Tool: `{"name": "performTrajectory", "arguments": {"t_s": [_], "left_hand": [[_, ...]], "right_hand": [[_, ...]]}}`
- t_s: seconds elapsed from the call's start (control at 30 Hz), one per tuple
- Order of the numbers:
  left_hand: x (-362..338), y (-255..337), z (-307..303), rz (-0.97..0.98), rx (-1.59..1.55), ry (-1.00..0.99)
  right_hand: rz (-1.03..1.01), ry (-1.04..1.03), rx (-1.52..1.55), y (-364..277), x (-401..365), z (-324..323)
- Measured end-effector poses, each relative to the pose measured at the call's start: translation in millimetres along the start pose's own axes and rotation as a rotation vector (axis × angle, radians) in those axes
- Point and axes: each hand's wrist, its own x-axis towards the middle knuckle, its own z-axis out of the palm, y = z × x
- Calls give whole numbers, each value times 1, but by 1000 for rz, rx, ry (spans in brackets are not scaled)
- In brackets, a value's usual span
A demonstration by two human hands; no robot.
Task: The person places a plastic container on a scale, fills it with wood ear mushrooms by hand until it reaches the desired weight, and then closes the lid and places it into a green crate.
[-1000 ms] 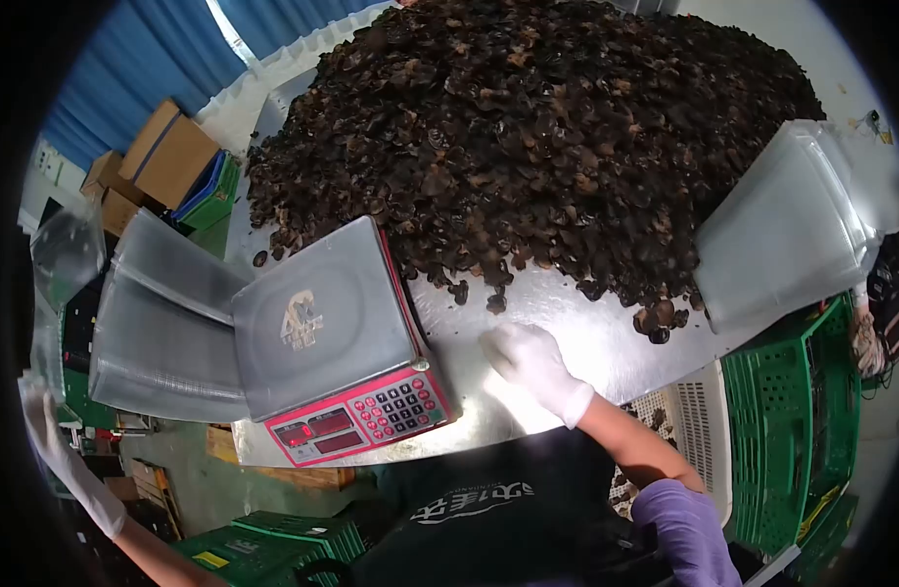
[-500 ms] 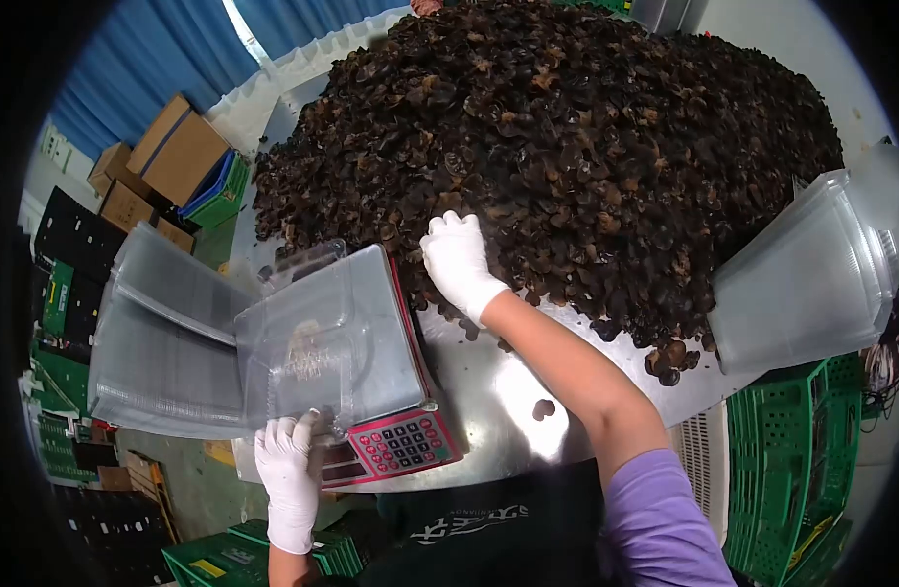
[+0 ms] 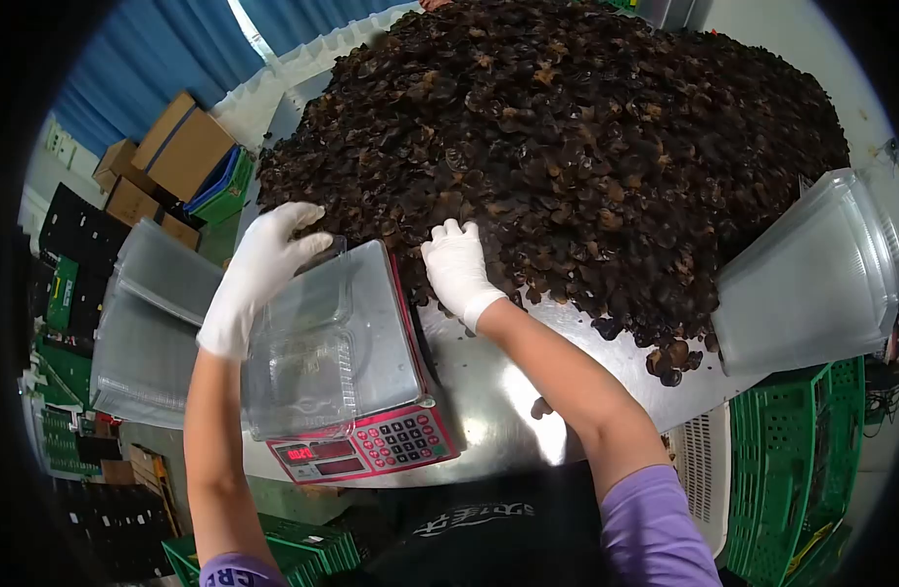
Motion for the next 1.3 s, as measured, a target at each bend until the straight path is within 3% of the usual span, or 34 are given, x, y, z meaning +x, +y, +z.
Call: {"name": "performTrajectory", "arguments": {"t_s": [0.1, 0.23, 0.33, 0.43, 0.57, 0.6, 0.7, 0.8, 0.9, 0.97, 1.03, 1.13, 1.17, 1.23, 1.3], "left_hand": [[66, -28, 19, -232, 221, -259], [104, -74, 47, -364, 335, -481], [125, -130, 70, -577, 270, -754], [125, -153, 79, -692, -51, -846], [123, -131, 83, -734, -103, -829], [130, -127, 90, -675, -21, -849], [137, -115, 97, -571, -102, -828], [135, -65, 89, -598, -161, -788], [143, -69, 110, -587, -136, -730], [161, -84, 130, -376, -187, -957], [152, -61, 140, -247, -82, -715], [150, -40, 140, -273, -72, -703], [152, -39, 141, -269, -46, -694], [148, -32, 137, -267, -11, -684], [138, -16, 128, -322, -81, -665]], "right_hand": [[-81, 154, 27, 11, -8, 0], [-102, 375, 222, 39, -54, -9], [27, 354, 292, 59, -109, -35], [193, 259, 429, 73, -173, -53], [465, 127, 502, 82, -230, -37], [403, 85, 415, 80, -231, -32], [518, 106, 520, 77, -230, -36], [526, 100, 546, 79, -231, -34], [515, 111, 532, 80, -233, -30], [506, 120, 527, 79, -231, -30], [447, 216, 464, 78, -230, -28], [249, 328, 427, 62, -176, -42], [204, 231, 581, 57, -147, -61], [133, 422, 636, 44, -102, -37], [171, 355, 622, 29, -58, -20]]}}
